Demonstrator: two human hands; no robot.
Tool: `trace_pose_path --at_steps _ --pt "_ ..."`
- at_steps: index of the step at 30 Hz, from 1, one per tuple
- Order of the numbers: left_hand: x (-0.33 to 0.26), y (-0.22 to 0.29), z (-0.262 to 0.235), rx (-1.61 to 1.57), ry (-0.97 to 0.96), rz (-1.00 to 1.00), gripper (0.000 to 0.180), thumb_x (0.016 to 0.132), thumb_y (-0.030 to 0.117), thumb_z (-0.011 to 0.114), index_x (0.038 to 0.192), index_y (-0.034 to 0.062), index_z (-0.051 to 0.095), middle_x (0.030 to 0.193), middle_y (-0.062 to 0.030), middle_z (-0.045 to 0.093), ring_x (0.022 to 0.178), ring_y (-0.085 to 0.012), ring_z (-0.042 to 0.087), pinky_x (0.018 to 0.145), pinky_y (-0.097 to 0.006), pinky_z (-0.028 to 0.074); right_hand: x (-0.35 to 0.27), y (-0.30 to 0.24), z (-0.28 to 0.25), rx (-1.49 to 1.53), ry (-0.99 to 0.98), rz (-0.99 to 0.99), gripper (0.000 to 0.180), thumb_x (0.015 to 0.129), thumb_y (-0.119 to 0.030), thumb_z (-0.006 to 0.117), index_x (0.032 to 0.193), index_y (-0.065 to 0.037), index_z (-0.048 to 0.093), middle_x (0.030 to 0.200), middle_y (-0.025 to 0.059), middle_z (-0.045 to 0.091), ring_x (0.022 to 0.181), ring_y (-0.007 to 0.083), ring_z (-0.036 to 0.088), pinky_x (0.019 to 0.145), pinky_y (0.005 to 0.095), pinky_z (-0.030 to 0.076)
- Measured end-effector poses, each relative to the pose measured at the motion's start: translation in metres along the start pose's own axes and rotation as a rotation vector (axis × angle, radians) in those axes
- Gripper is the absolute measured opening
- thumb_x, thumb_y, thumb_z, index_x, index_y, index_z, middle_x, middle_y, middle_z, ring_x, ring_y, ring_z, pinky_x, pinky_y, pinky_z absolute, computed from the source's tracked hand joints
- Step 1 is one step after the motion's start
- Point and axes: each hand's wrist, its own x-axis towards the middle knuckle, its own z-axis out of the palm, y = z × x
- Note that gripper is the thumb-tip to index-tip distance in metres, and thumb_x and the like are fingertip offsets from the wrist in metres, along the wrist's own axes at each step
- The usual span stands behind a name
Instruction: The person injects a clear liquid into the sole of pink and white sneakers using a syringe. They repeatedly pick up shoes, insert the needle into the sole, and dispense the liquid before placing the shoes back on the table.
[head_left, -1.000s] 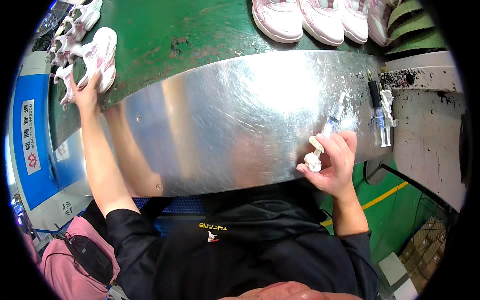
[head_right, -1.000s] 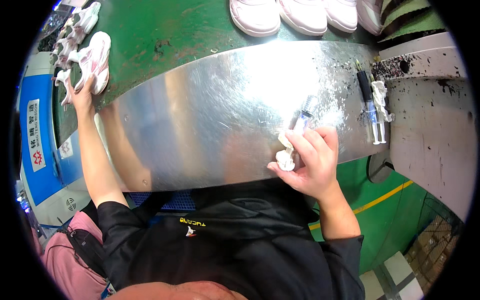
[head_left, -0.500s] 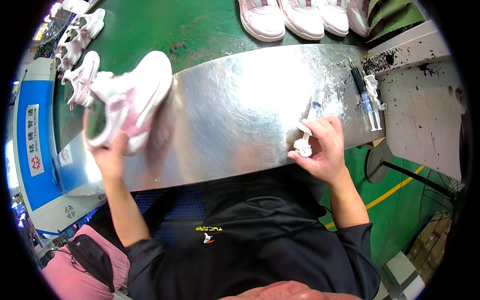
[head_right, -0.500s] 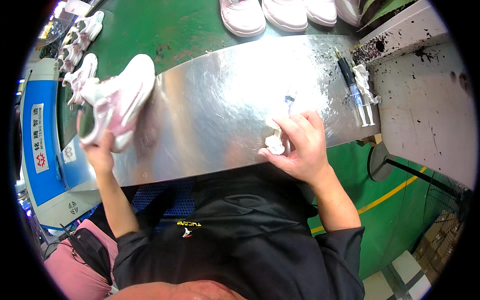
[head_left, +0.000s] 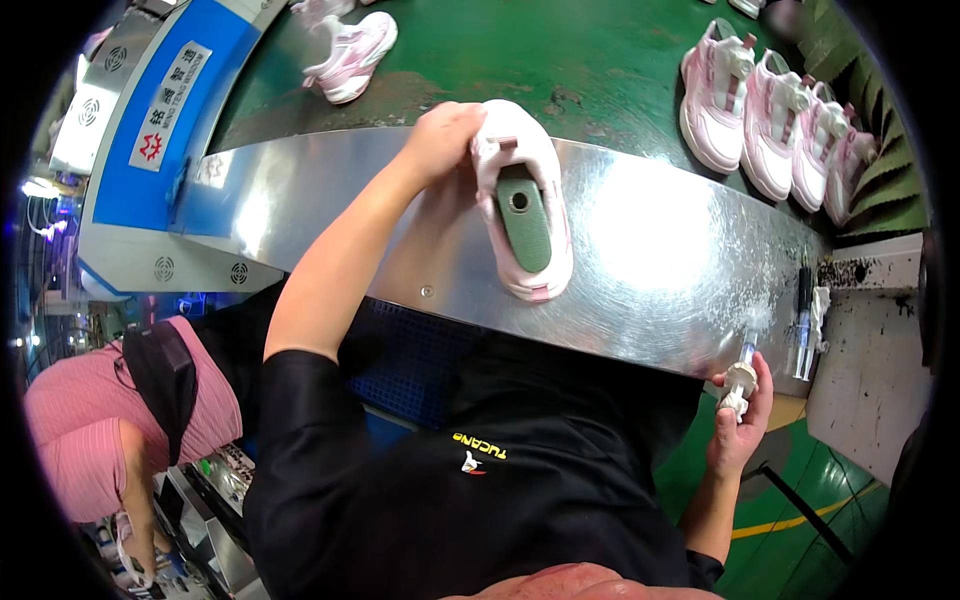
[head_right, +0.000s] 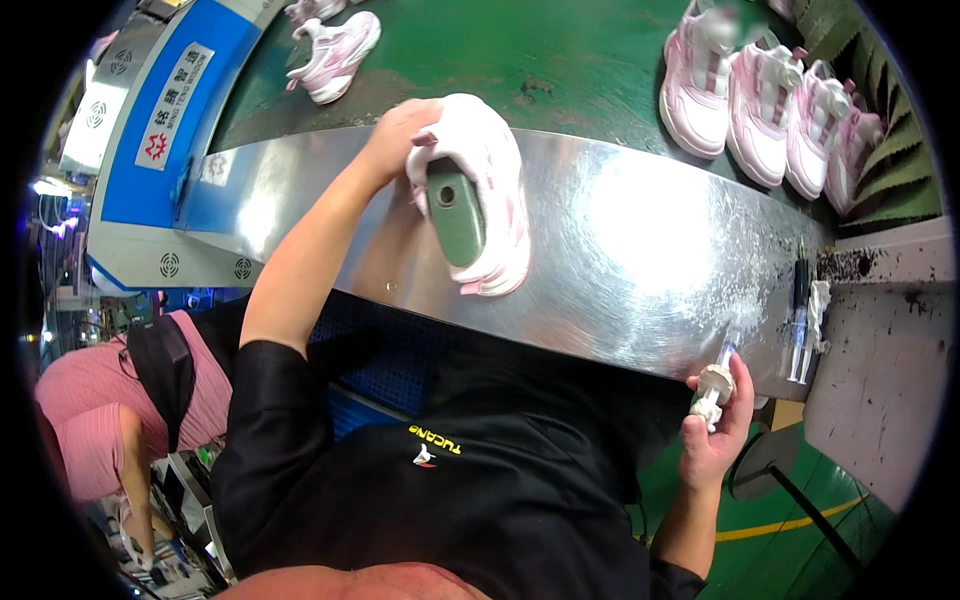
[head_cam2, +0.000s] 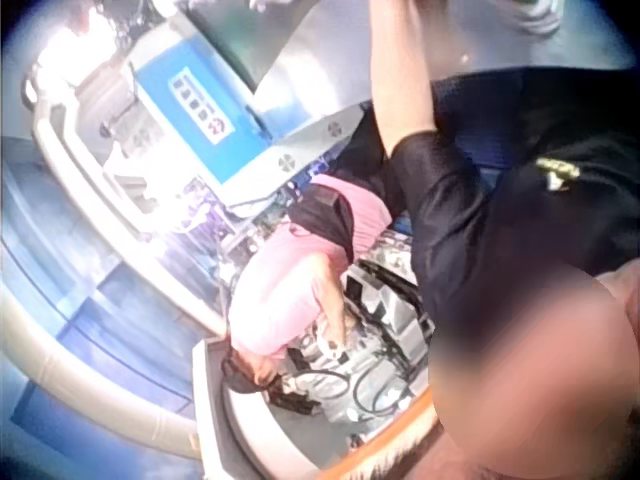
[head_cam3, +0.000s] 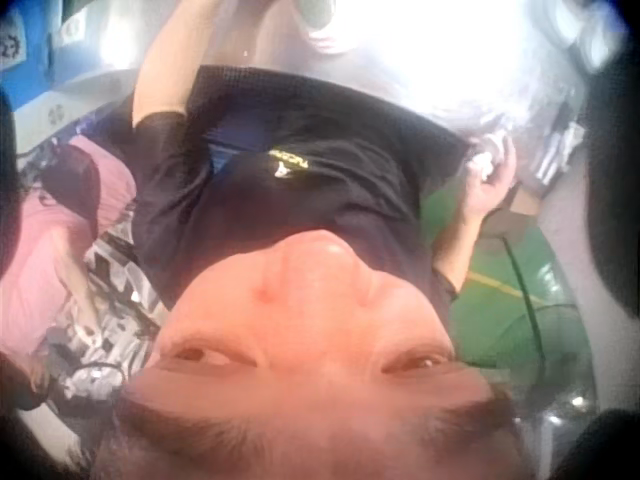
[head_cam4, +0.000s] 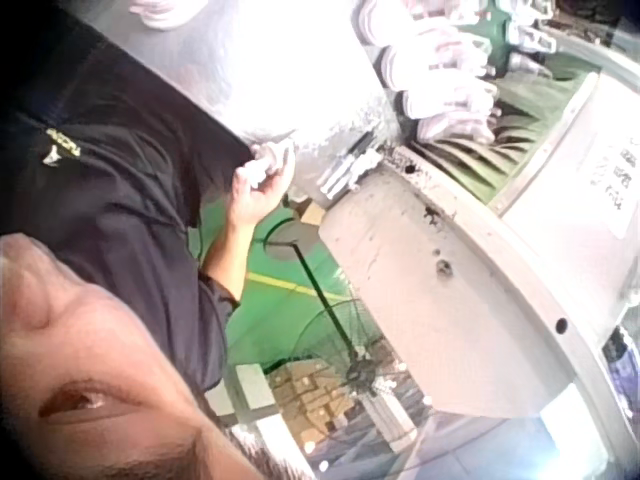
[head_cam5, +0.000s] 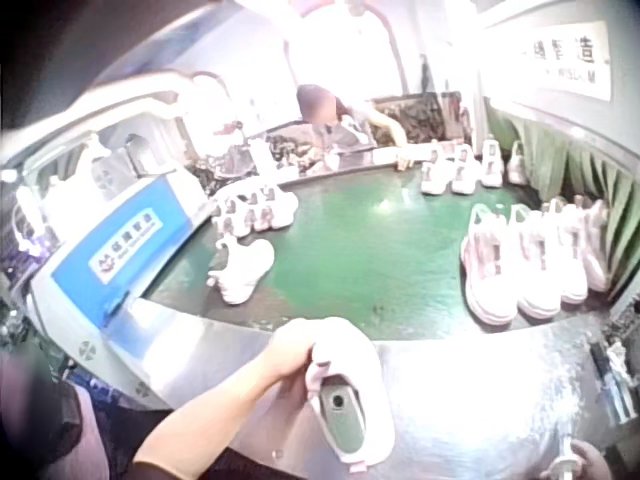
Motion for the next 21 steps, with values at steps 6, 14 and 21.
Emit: trace_pose_path --at_steps 6,14,21 --pt "0.011 0.019 0.025 -0.313 -0.077 -0.114 0.038 0.085 0.024 0.062 0.111 -0.0022 0.054 0.102 -0.0102 0.061 0.084 -0.0135 0.06 0.076 -0.027 0.05 -0.012 -0.014 -0.007 0.007 -0.073 0.129 0.083 0.071 -0.049 0.074 0.127 0.003 0.042 0.099 0.0076 0.057 0.086 0.0139 0.057 0.075 0.025 0.044" --pt "-0.041 0.072 0.071 -1.077 -0.265 0.13 0.052 0.074 0.001 0.068 0.122 0.0005 0.048 0.109 -0.0105 0.06 0.097 -0.0184 0.06 0.089 -0.034 0.049 0.027 -0.063 0.025 0.36 -0.272 -0.06 0.093 0.053 -0.058 0.082 0.114 0.003 0.046 0.083 0.008 0.055 0.071 0.0174 0.056 0.059 0.025 0.043" --pt "-0.054 0.057 0.074 -1.189 -0.311 0.153 0.064 0.069 -0.003 0.071 0.127 0.0045 0.047 0.114 -0.0098 0.059 0.105 -0.0204 0.058 0.092 -0.035 0.047 0.078 -0.102 0.078 0.629 -0.661 -0.286 0.077 0.069 -0.066 0.066 0.111 -0.005 0.045 0.076 0.0181 0.062 0.051 0.0154 0.048 0.048 0.0277 0.038"
